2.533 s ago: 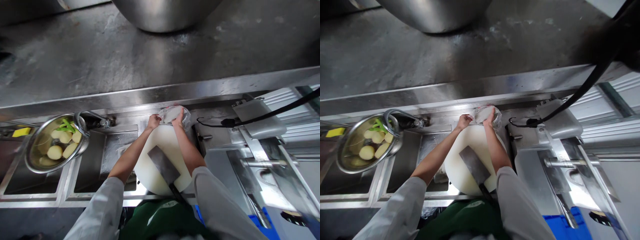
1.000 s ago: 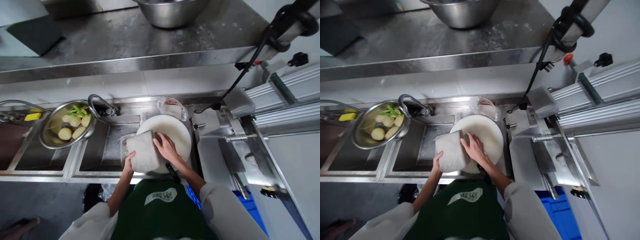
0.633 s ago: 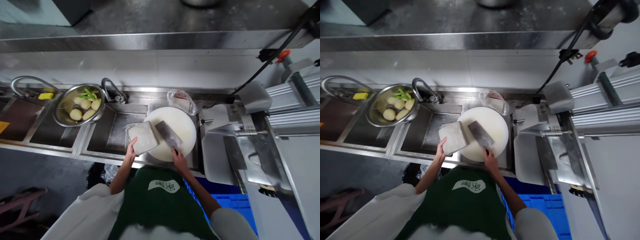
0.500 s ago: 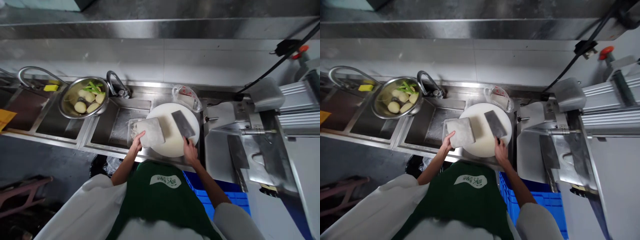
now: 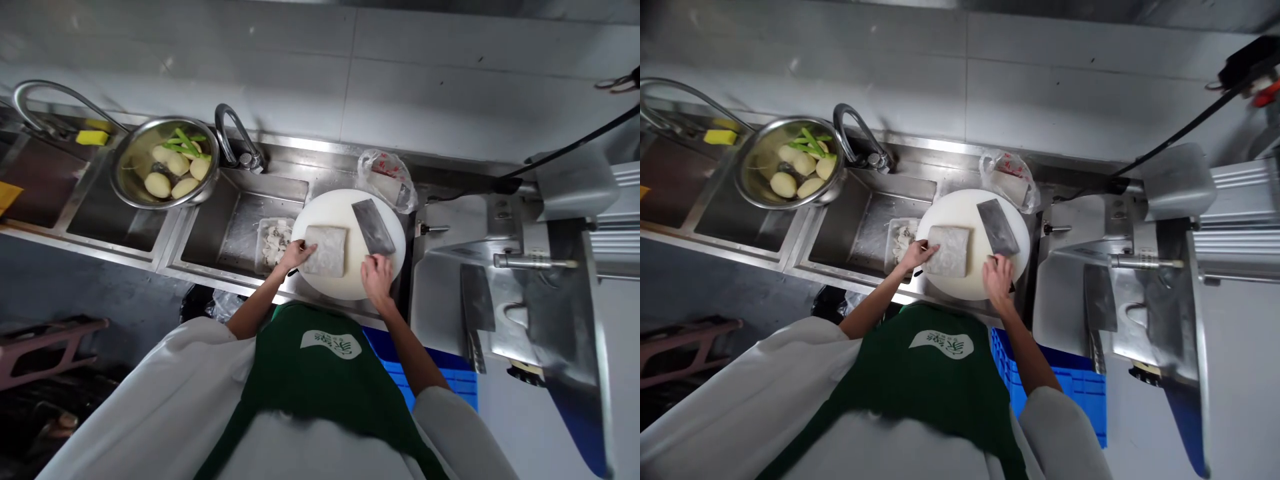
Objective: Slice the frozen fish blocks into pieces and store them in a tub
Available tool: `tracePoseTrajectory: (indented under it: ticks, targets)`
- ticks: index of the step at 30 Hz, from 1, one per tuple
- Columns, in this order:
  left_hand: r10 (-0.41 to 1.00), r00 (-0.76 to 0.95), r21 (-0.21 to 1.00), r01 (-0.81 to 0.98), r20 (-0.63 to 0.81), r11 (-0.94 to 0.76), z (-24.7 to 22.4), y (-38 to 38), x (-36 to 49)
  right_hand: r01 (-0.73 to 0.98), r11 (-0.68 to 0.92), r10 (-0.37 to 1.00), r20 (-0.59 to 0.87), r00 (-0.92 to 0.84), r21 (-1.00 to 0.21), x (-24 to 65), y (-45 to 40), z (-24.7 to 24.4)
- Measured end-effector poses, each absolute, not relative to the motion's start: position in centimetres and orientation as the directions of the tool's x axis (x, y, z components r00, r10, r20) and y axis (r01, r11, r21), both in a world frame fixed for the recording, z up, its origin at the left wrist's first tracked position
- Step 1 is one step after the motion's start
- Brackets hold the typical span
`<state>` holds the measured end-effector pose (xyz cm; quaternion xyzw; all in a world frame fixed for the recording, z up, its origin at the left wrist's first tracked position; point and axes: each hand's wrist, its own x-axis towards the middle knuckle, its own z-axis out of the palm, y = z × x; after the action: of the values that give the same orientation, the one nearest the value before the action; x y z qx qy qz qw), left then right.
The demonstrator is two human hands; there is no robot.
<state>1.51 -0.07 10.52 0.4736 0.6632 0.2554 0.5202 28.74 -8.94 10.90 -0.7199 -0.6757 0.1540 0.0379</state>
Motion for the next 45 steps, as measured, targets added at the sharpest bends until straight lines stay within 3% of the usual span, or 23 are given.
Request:
tracePoseTrajectory:
  ticks: [2, 4, 7, 10, 16, 19, 22, 27, 34, 40, 45]
  targets:
    - [0.928, -0.053, 0.822, 0.447, -0.368, 0.351, 10.4, -0.6, 0.4, 0.916, 0.153, 0.958, -0.170, -0.229, -0.370, 24.9, -8.5, 11.8]
    - [0.932, -0.075, 0.843, 0.404, -0.355, 0.354, 10.1, -1.4, -0.4, 0.829, 0.373, 0.875, -0.139, -0.464, -0.417, 20.9, -7.9, 12.4]
    - [0.903, -0.049, 0.870, 0.249, -0.427, 0.425, 9.5, -2.9, -1.0, 0.791, 0.465, 0.816, -0.155, -0.558, -0.398, 17.5, -6.8, 12.3]
    - [0.923, 0.025, 0.909, 0.183, -0.385, 0.374, 8.7, -4.6, -1.3, 0.757, 0.489, 0.779, -0.173, -0.602, -0.434, 17.6, -5.5, 11.9]
    - [0.974, 0.221, 0.967, 0.254, -0.055, -0.003, 7.1, -6.6, -1.9, 0.687, 0.499, 0.695, -0.229, -0.681, -0.528, 19.5, -4.3, 12.0]
    - [0.951, 0.307, 0.932, 0.337, 0.024, -0.132, 7.2, -6.5, -2.2, 0.654, 0.502, 0.681, -0.207, -0.702, -0.566, 19.9, -4.0, 11.6]
    - [0.901, 0.428, 0.866, 0.422, 0.069, -0.267, 7.9, -6.0, -2.5, 0.610, 0.392, 0.732, -0.168, -0.660, -0.689, 20.6, -3.4, 10.8]
    - [0.801, 0.599, 0.721, 0.549, 0.012, -0.422, 9.7, -5.1, -2.4, 0.525, 0.249, 0.803, -0.130, -0.581, -0.814, 21.3, -2.9, 10.0]
    - [0.669, 0.736, 0.626, 0.571, -0.102, -0.532, 11.5, -2.5, -1.5, 0.571, 0.387, 0.770, -0.086, -0.632, -0.724, 20.9, -4.3, 10.0]
    - [0.669, 0.739, 0.763, 0.480, -0.086, -0.433, 11.2, -0.5, -2.2, 0.646, 0.444, 0.766, -0.111, -0.633, -0.621, 20.3, -4.4, 10.3]
    - [0.693, 0.707, 0.852, 0.443, -0.141, -0.278, 10.4, 0.2, -2.5, 0.746, 0.479, 0.781, -0.162, -0.603, -0.463, 19.1, -4.6, 10.7]
